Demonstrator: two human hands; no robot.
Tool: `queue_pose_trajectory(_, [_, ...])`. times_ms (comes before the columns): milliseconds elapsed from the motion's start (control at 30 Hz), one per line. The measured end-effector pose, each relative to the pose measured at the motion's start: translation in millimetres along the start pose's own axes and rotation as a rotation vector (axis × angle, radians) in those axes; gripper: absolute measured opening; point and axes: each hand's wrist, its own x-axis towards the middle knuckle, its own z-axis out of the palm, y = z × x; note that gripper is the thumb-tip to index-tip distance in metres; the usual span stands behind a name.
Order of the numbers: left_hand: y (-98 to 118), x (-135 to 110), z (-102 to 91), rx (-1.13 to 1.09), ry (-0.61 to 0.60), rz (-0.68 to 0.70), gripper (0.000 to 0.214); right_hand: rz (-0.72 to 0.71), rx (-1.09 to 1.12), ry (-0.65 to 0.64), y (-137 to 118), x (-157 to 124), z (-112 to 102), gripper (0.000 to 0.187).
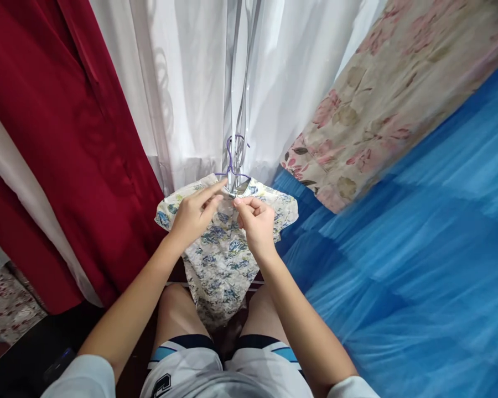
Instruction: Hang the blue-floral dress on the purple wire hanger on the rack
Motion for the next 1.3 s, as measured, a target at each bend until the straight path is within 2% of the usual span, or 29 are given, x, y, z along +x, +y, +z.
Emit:
queue_pose_trajectory(100, [1.5, 24.6, 8.9, 0.028, -0.075, 0.090, 0.019, -0.030, -0.096, -0.035, 4.6, 1.8, -0.9, 0.032])
queue_pose_trajectory(167, [-2.0, 27.7, 12.6, -0.022, -0.007, 0.066, 0.020, -0.065, -0.170, -0.036, 16.2, 1.6, -2.5, 0.031])
queue_pose_trajectory(267, [-22.4, 25.6, -0.7, -0.142, 0.278, -0.040, 0.023, -0.009, -0.254, -0.055, 37.8, -6.0, -7.1, 0.030])
queue_pose_trajectory(400, [-79.2, 17.9, -40.9, -0.175, 0.777, -0.143, 0.027, 0.085, -0.262, -0.133, 50.7, -29.7, -12.5, 0.030])
queue_pose_trajectory(467, [-109.2, 7.4, -48.9, -0.371, 0.947, -0.366, 0.028, 0.100, -0.244, -0.182, 50.3, -41.7, -12.3, 0.028])
queue_pose_trajectory(533, [-130.2, -9.1, -39.6, -0.593, 0.987, -0.667, 0.029, 0.123, -0.207, -0.215, 51.0, -50.2, -12.1, 0.026])
queue_pose_trajectory(600, [-137.3, -29.4, -16.3, -0.718, 0.898, -0.880, 0.030, 0.159, -0.155, -0.207, 56.3, -55.6, -16.4, 0.026])
queue_pose_trajectory(700, [-120.8, -57.9, 24.0, -0.806, 0.672, -0.971, 0.026, 0.215, -0.158, -0.092, 71.7, -65.3, -36.4, 0.030])
queue_pose_trajectory(800, [-78.9, -72.7, 49.7, -0.903, 0.447, -0.942, 0.031, 0.168, -0.324, 0.068, 83.5, -82.7, -61.0, 0.028])
queue_pose_trajectory(867, [-43.9, -73.5, 58.5, -0.934, 0.257, -0.815, 0.034, 0.076, -0.424, 0.107, 82.5, -95.1, -69.7, 0.011])
queue_pose_trajectory(900, [-26.9, -72.1, 61.7, -0.910, 0.166, -0.738, 0.033, 0.050, -0.432, 0.068, 79.3, -100.2, -70.7, 0.016])
queue_pose_trajectory(967, [0.7, -68.3, 67.8, -0.779, 0.002, -0.579, 0.032, 0.091, -0.335, -0.141, 70.3, -106.5, -67.3, 0.035])
queue_pose_trajectory(1033, [15.6, -67.7, 74.4, -0.642, -0.118, -0.472, 0.031, 0.233, -0.163, -0.357, 61.9, -108.6, -61.5, 0.028])
queue_pose_trajectory(1100, [18.0, -74.3, 80.7, -0.638, -0.214, -0.468, 0.032, 0.371, -0.013, -0.390, 55.5, -108.5, -59.5, 0.023])
queue_pose_trajectory(1167, [12.8, -88.2, 85.0, -0.754, -0.362, -0.541, 0.048, 0.483, 0.081, -0.333, 48.4, -107.1, -65.4, 0.027])
queue_pose_trajectory(1233, [5.7, -106.4, 86.3, -0.849, -0.554, -0.595, 0.056, 0.576, 0.092, -0.360, 37.9, -103.3, -80.4, 0.030])
queue_pose_trajectory(1300, [-0.6, -124.0, 84.3, -0.799, -0.744, -0.594, 0.048, 0.596, -0.011, -0.437, 23.6, -94.8, -103.0, 0.031])
